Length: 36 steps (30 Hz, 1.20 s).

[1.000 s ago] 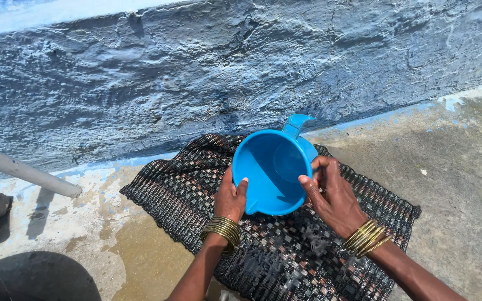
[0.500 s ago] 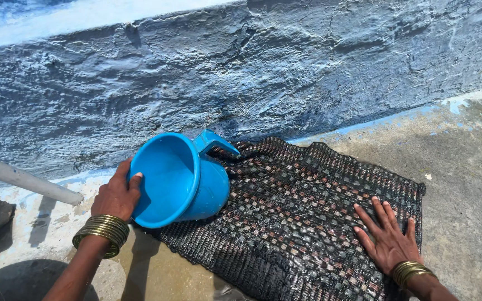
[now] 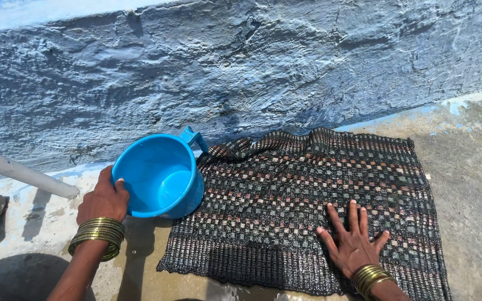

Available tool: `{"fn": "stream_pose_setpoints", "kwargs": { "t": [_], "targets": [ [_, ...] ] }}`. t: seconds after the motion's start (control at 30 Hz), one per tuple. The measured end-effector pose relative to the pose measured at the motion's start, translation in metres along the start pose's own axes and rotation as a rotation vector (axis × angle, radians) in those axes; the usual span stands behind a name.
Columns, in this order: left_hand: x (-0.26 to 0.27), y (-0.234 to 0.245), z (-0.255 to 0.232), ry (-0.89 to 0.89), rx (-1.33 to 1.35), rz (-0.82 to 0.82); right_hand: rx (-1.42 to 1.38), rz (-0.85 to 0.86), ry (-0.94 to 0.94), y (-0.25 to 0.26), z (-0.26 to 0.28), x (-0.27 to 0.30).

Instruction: The person scrubs a rug with a brush, pours water over it from a bucket, wrings it out by hand, and spreads it flat on the ground to rinse it again.

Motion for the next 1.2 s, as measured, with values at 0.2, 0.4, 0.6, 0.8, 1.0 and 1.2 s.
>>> {"fn": "stream_pose_setpoints", "kwargs": {
  "t": [0.2,0.4,0.6,0.8,1.0,1.2],
  "targets": [
    [-0.008,-0.006,-0.006,-0.012,-0.020,0.053,0.124,-0.332,0.266,-0.020,-0.096,-0.020],
    [-0.004,0.020,0.004,-0.058,-0.038,0.017,0.444,0.099,0.209,-0.008,-0.168,-0.063],
    [0.019,0.014,-0.050,-0.132,0.175,0.031,0.141,-0.175,0.239,0.059,-0.023,-0.035],
    [0.056,-0.009,-0.132,-0.344,0.239,0.002,-0.410,0.257,0.304,0.072,0.103,0.029],
    [0.107,0.019,-0.196,-0.570,0.194,-0.082,-0.162,-1.105,0.698,0.250,0.068,0.090],
    [0.139,-0.028,-0.235,-0.548,0.629,0.399,-0.134,-0.854,0.530,0.217,0.023,0.034]
  ]
}}
Point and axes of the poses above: each hand's wrist, its own x-axis away from the middle knuckle, its own y-axis out of the back of the hand, z = x × y, the point moved 10 cm from there along -x, towards the middle knuckle
